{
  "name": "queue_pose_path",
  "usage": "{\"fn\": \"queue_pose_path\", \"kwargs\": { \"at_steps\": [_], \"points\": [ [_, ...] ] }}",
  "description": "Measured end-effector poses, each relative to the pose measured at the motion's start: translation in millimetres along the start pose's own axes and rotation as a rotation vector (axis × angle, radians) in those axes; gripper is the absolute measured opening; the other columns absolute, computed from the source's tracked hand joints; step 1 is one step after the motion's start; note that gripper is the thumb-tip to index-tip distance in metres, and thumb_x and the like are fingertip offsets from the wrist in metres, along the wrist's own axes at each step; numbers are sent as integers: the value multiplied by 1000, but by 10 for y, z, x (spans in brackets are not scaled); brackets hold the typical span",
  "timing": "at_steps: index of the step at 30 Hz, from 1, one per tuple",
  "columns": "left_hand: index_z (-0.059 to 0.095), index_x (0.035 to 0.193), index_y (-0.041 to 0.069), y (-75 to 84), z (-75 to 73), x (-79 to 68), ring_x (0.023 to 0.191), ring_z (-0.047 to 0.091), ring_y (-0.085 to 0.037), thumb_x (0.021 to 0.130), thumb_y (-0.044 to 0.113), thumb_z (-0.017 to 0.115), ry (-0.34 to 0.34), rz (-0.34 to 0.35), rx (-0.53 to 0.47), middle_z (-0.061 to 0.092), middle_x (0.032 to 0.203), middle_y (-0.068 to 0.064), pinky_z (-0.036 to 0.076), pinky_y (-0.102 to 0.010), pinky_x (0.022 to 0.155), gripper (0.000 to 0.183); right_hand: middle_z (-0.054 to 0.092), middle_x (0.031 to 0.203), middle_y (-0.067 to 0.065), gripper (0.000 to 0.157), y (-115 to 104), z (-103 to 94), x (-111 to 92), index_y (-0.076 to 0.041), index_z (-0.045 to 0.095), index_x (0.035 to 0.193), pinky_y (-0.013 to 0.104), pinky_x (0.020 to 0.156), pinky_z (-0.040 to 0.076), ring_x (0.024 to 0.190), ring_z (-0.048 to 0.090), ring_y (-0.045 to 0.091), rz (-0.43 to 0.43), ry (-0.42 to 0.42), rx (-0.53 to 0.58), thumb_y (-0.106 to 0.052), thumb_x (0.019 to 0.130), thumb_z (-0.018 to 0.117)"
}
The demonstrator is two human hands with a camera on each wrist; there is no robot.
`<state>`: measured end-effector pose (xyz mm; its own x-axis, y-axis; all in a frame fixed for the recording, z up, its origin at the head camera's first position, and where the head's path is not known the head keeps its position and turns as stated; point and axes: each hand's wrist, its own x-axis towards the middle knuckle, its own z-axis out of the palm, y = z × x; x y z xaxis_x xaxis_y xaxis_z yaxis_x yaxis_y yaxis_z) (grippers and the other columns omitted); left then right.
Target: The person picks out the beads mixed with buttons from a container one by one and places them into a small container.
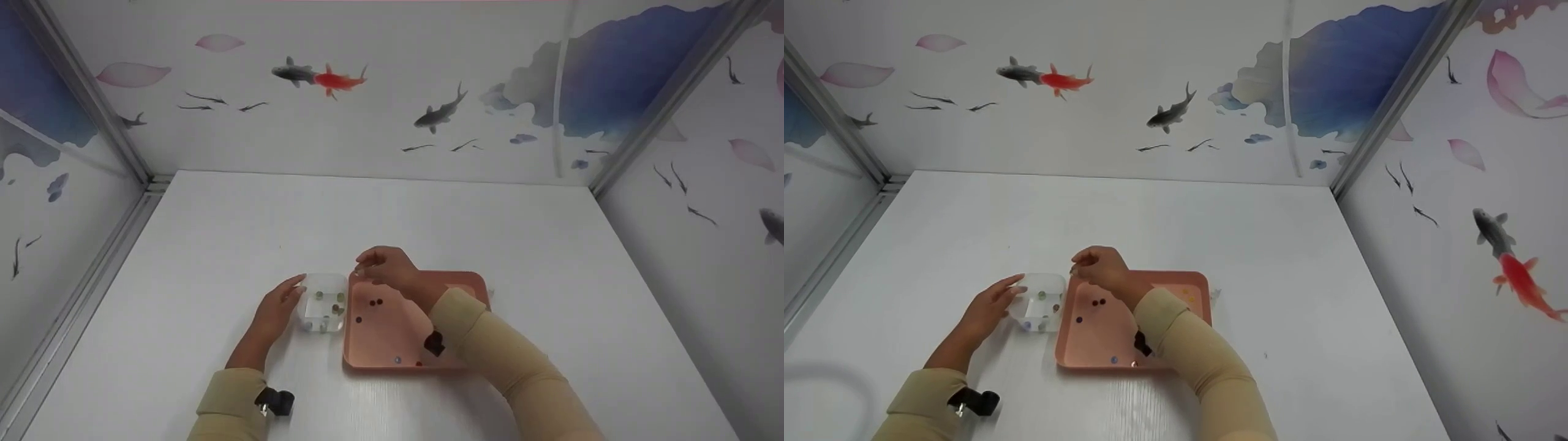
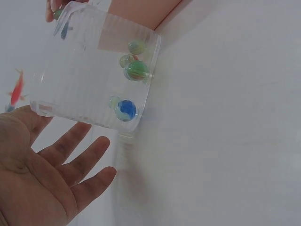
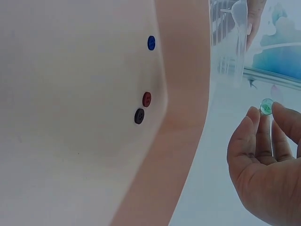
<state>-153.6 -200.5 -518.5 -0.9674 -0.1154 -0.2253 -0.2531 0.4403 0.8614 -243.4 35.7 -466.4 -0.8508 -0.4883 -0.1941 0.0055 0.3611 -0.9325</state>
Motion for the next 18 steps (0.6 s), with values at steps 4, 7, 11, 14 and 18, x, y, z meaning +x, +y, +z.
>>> {"fn": "queue_pose_path", "kwargs": {
  "at_steps": [4,7,11,14,18],
  "points": [
    [41,147,14,3,-2,-3,134,39,-42,105,31,41,-1,0,5,44,145,-21,31,-57,111,46,67,106,8,25,-19,31,9,-1,63,116,38,86,54,98,64,20,-5,5,1,-6,92,62],
    [41,147,14,9,-3,-9,135,38,-42,105,30,41,-4,-1,-2,44,145,-21,30,-57,111,46,67,106,9,25,-51,51,9,0,63,116,43,88,54,98,65,22,-4,2,16,-5,92,62],
    [41,147,13,17,-8,-14,136,36,-43,105,29,41,-6,5,-8,45,145,-22,28,-56,112,45,68,107,12,25,-98,62,-1,1,63,116,48,91,52,102,64,27,-11,-14,31,-3,92,61],
    [41,147,13,15,-11,-16,138,34,-42,105,29,41,-9,8,-1,44,146,-21,26,-55,113,45,67,109,13,25,-119,67,-8,2,62,117,47,91,52,104,63,29,-25,-33,31,-2,92,60],
    [40,148,15,-1,-5,-9,136,36,-42,105,32,41,-11,6,0,45,145,-21,28,-56,112,46,67,107,13,24,-148,79,-12,1,63,116,44,90,53,105,64,30,-40,-48,32,-1,92,59]
  ]
}}
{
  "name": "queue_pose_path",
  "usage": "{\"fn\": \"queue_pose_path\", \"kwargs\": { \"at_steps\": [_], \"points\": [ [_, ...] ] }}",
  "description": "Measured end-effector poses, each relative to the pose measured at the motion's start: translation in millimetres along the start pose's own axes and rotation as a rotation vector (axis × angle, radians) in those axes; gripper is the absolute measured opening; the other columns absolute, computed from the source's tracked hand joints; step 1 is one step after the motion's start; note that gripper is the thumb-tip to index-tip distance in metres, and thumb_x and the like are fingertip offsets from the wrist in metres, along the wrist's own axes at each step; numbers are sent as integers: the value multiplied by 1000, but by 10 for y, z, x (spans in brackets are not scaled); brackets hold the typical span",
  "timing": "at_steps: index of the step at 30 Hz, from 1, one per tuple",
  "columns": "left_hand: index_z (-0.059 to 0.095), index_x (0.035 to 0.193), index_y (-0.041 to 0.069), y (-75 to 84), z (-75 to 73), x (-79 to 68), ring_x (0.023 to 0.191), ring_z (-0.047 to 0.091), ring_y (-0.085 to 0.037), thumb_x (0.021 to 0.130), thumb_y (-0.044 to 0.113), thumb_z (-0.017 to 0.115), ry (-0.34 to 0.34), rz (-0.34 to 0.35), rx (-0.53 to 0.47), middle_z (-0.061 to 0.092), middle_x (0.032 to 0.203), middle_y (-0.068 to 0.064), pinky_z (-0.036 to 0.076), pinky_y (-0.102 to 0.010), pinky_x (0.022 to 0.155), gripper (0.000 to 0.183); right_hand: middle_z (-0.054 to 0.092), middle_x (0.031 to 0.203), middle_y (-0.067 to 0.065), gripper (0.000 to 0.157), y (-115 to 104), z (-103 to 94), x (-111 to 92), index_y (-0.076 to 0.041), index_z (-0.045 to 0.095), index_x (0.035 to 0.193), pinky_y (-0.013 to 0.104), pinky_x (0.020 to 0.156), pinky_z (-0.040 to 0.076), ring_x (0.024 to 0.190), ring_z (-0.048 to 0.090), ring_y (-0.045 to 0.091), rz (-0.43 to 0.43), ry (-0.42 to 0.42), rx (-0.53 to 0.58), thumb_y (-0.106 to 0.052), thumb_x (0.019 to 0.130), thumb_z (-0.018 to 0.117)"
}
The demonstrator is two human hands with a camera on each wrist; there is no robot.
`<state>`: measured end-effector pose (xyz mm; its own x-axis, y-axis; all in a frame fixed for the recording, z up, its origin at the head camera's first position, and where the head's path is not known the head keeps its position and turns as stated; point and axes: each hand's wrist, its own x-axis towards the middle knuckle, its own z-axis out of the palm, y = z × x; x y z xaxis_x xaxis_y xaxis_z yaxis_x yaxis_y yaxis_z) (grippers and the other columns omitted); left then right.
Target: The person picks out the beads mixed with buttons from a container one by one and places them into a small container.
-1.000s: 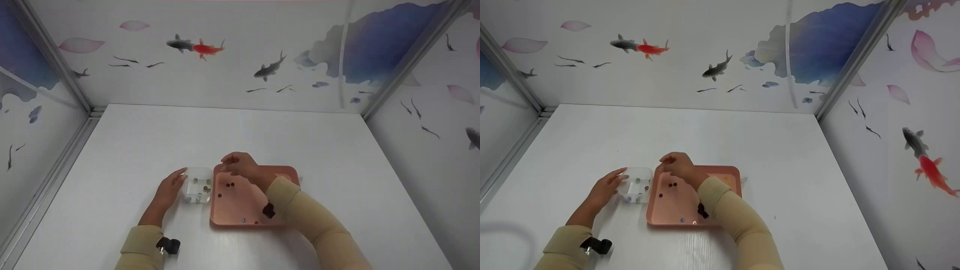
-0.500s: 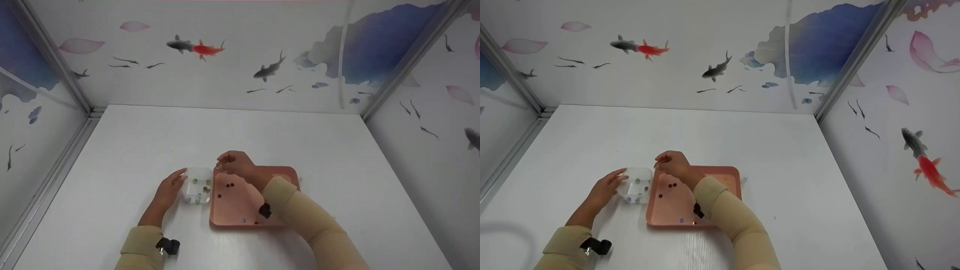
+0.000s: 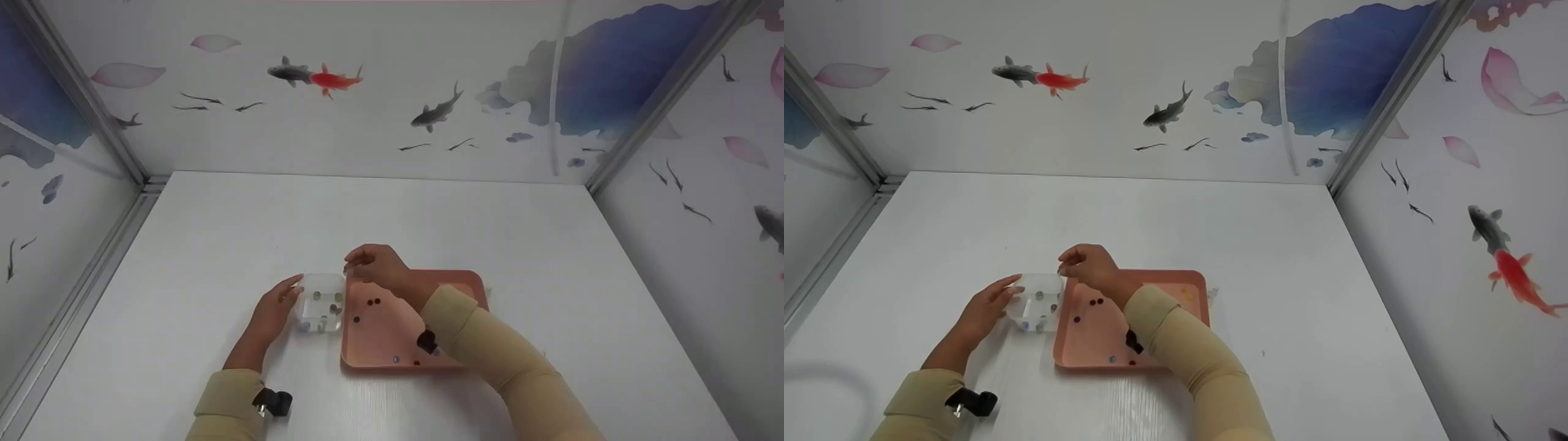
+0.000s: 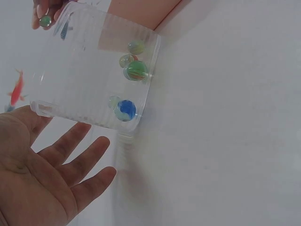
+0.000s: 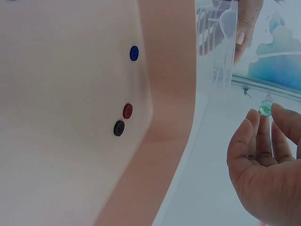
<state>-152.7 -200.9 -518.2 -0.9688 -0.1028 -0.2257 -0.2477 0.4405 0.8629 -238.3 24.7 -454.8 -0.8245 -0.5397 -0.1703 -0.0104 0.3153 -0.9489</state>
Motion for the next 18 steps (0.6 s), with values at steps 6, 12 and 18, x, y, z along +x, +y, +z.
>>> {"fn": "queue_pose_path", "kwargs": {
  "at_steps": [6,12,18],
  "points": [
    [40,147,15,-7,3,10,135,38,-43,105,31,41,4,0,-13,46,143,-22,29,-57,111,46,68,102,11,22,-39,33,-2,0,65,112,47,92,53,101,66,29,-1,4,12,1,91,60],
    [41,147,14,-6,-6,2,136,37,-42,105,30,41,0,3,-31,45,144,-22,29,-56,111,45,69,101,9,21,-47,75,9,-1,66,111,46,91,53,95,66,20,14,15,-1,-1,90,64],
    [40,148,15,-3,-10,-2,137,35,-42,105,31,40,-8,0,-18,44,146,-20,28,-56,112,46,69,100,7,21,-64,130,2,-1,66,111,45,86,54,88,63,13,4,16,-32,-5,90,67]
  ]
}}
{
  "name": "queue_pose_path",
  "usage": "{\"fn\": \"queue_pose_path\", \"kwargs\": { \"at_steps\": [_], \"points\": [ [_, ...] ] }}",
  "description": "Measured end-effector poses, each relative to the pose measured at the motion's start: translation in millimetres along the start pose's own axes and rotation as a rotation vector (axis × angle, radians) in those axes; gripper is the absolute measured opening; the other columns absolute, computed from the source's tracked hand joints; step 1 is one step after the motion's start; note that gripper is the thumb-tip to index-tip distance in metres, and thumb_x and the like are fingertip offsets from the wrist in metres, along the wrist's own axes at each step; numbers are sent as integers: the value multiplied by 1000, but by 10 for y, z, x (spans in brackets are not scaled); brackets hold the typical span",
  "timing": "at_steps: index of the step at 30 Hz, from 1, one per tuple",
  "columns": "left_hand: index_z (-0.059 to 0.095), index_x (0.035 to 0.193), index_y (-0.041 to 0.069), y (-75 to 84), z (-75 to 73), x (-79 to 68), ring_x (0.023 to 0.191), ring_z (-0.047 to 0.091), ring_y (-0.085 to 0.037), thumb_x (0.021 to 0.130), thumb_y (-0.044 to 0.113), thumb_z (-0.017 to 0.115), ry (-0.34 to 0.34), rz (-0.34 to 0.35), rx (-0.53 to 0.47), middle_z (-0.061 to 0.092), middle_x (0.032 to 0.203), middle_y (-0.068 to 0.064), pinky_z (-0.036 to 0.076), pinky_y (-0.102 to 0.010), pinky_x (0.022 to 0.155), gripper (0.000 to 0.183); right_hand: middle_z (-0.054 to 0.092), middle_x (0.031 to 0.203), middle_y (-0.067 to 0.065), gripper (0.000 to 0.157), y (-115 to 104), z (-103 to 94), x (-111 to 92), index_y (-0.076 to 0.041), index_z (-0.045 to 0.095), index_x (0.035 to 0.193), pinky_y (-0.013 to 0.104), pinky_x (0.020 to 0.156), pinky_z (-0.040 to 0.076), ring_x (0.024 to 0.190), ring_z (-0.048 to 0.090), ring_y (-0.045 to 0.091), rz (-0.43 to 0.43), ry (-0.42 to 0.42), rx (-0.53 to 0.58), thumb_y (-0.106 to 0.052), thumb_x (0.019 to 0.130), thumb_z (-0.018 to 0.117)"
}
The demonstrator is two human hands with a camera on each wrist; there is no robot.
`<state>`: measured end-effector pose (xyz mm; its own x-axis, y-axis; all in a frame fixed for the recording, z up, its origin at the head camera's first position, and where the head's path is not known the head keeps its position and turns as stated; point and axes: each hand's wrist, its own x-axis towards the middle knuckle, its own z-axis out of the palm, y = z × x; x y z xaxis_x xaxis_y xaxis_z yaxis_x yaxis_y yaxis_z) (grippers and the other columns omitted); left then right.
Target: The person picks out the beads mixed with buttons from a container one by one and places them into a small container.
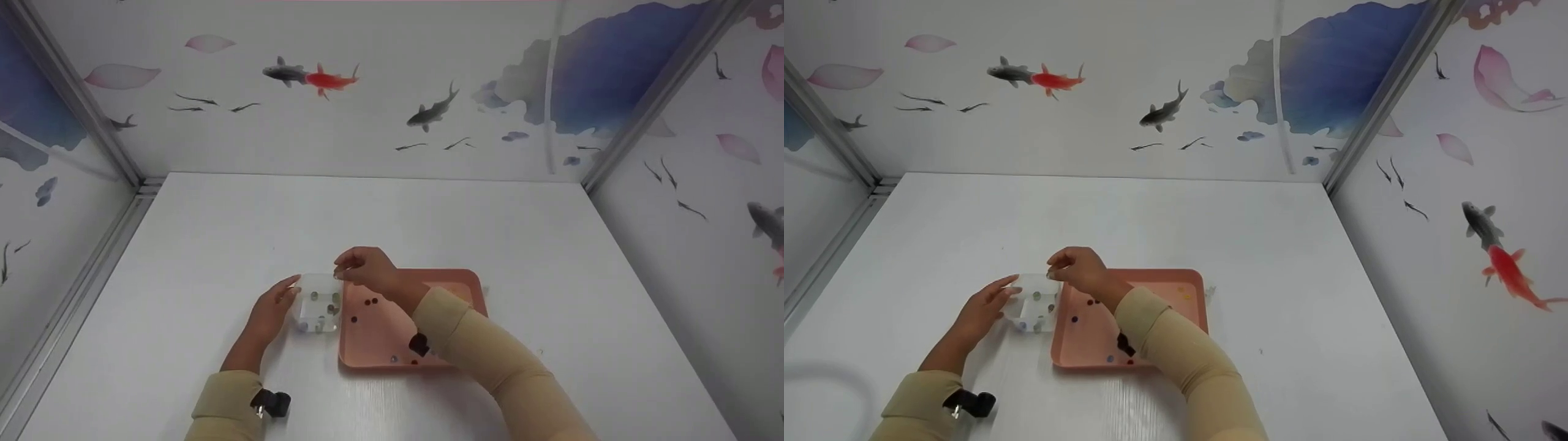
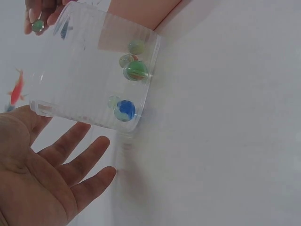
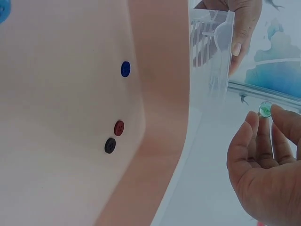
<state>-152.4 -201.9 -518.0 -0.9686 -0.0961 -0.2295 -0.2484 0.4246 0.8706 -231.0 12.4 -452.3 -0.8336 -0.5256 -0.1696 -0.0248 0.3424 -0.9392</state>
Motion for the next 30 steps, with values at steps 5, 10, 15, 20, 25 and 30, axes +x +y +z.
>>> {"fn": "queue_pose_path", "kwargs": {
  "at_steps": [5,10,15,20,25,30],
  "points": [
    [40,147,14,-8,-2,3,138,34,-41,105,31,41,6,5,4,43,147,-20,27,-56,113,46,69,99,7,20,-17,60,-1,-3,68,110,45,85,54,84,61,11,-17,-2,-17,-5,90,67],
    [40,148,15,-13,1,7,138,34,-42,105,31,40,-4,1,6,42,148,-21,27,-56,112,46,70,98,7,19,-27,108,10,-2,68,109,32,78,54,82,61,10,-37,-3,-29,-3,90,67],
    [39,148,15,-16,5,21,138,34,-43,105,32,39,-12,-5,12,41,148,-21,27,-58,112,46,69,97,5,17,-37,139,11,-5,69,106,27,77,55,85,62,12,-50,8,-52,-5,90,67],
    [40,148,14,-9,4,17,137,35,-42,105,30,40,-9,1,8,42,147,-21,27,-57,112,46,69,98,3,17,-28,178,20,-8,69,107,27,78,54,88,63,12,-63,2,-89,-8,89,69],
    [40,147,13,-7,4,19,138,35,-40,105,30,41,-3,7,5,44,146,-21,27,-56,113,46,69,98,1,18,-50,206,19,-9,69,108,25,76,53,89,63,12,-72,-11,-132,-11,90,69],
    [40,148,14,-2,4,22,139,34,-39,105,31,41,-5,-3,4,44,146,-20,25,-56,114,46,68,97,0,19,-53,233,34,-10,69,109,23,73,53,87,62,9,-79,-24,-188,-11,90,69]
  ]
}}
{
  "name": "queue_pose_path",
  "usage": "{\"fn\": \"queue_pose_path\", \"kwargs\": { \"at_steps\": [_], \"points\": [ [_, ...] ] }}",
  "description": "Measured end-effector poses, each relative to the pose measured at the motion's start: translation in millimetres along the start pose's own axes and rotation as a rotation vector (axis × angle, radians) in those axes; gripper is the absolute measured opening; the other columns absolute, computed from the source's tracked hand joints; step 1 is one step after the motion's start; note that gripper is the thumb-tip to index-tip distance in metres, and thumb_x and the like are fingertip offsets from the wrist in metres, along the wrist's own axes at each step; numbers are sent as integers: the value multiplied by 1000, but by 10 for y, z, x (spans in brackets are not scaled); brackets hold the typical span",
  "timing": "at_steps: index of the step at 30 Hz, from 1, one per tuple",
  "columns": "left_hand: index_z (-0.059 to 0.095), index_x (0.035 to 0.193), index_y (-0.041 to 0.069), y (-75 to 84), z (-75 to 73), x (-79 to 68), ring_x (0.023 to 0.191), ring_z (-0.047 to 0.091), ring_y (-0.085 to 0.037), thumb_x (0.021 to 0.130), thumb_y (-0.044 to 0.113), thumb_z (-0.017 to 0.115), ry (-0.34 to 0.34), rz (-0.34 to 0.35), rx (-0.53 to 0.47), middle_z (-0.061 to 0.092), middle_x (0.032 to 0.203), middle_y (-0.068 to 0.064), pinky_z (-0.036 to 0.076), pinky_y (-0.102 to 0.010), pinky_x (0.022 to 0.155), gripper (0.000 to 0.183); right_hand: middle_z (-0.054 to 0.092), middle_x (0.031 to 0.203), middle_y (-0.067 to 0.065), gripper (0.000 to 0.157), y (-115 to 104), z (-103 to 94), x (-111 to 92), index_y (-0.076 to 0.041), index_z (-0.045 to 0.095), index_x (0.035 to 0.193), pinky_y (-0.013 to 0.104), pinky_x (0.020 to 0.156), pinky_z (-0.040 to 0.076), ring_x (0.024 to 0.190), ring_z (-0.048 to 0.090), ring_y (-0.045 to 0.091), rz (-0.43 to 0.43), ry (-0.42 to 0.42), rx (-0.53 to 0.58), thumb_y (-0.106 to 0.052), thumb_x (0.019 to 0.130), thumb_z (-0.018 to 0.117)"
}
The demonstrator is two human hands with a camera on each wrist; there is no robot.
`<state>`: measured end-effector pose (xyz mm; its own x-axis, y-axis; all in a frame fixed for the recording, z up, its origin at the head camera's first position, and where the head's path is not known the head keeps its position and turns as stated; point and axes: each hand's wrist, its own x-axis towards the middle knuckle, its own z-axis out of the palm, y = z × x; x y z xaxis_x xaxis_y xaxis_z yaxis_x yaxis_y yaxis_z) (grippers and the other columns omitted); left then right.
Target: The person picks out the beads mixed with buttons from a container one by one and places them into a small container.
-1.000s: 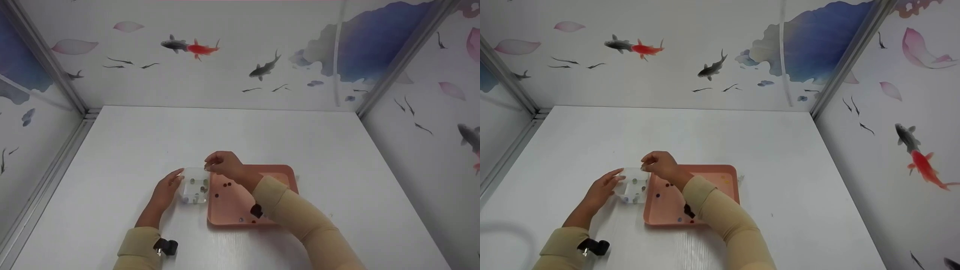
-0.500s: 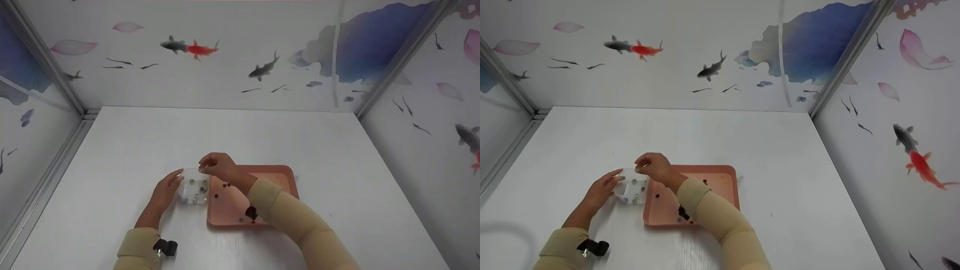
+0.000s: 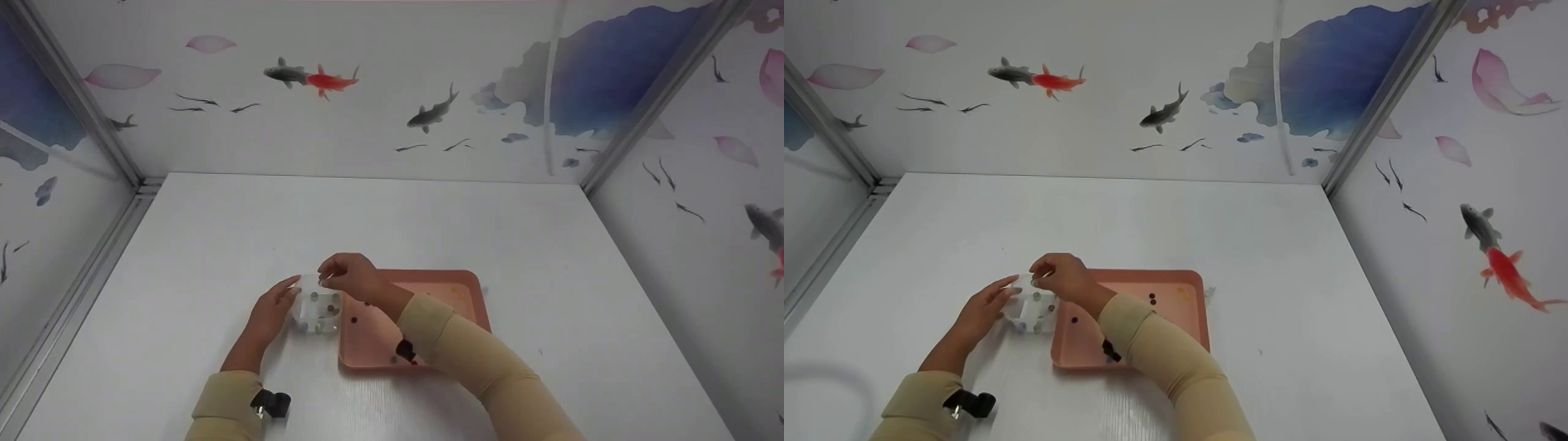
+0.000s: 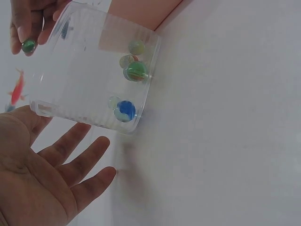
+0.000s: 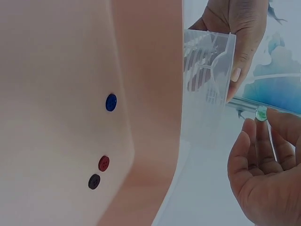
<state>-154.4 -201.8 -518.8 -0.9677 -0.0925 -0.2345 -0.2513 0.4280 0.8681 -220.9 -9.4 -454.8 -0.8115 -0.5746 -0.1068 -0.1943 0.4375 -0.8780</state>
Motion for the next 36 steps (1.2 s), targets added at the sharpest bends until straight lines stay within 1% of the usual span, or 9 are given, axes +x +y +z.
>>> {"fn": "queue_pose_path", "kwargs": {
  "at_steps": [8,16,23,29,36],
  "points": [
    [41,147,14,8,-4,-7,138,34,-41,105,30,41,1,-13,-28,42,148,-20,26,-56,113,45,68,95,-1,20,-7,27,19,-9,69,110,21,73,53,84,60,8,-7,-35,-67,-6,90,67],
    [42,146,14,10,-1,-1,136,38,-41,104,32,42,8,-1,-11,45,145,-20,29,-56,111,46,67,96,-2,20,-44,47,12,-12,69,109,22,75,53,85,60,9,6,-48,-117,-6,90,68],
    [42,147,15,-3,-3,12,137,36,-41,104,33,42,0,-7,-9,44,147,-18,28,-56,112,46,69,98,0,22,-42,72,11,-9,69,111,20,73,52,87,61,9,-37,-66,-179,-6,90,68],
    [42,146,15,-13,-4,21,138,35,-40,104,33,43,-2,-9,-19,43,147,-18,28,-55,113,47,68,99,0,24,-20,90,27,-6,67,115,21,73,53,87,62,8,-42,-100,-195,-6,91,67],
    [41,147,15,-20,-11,18,138,35,-41,104,37,42,-4,-8,-7,41,149,-18,28,-56,112,49,69,100,0,24,-3,117,39,-7,67,115,20,74,52,88,62,8,-77,-116,-243,-7,91,67]
  ]
}}
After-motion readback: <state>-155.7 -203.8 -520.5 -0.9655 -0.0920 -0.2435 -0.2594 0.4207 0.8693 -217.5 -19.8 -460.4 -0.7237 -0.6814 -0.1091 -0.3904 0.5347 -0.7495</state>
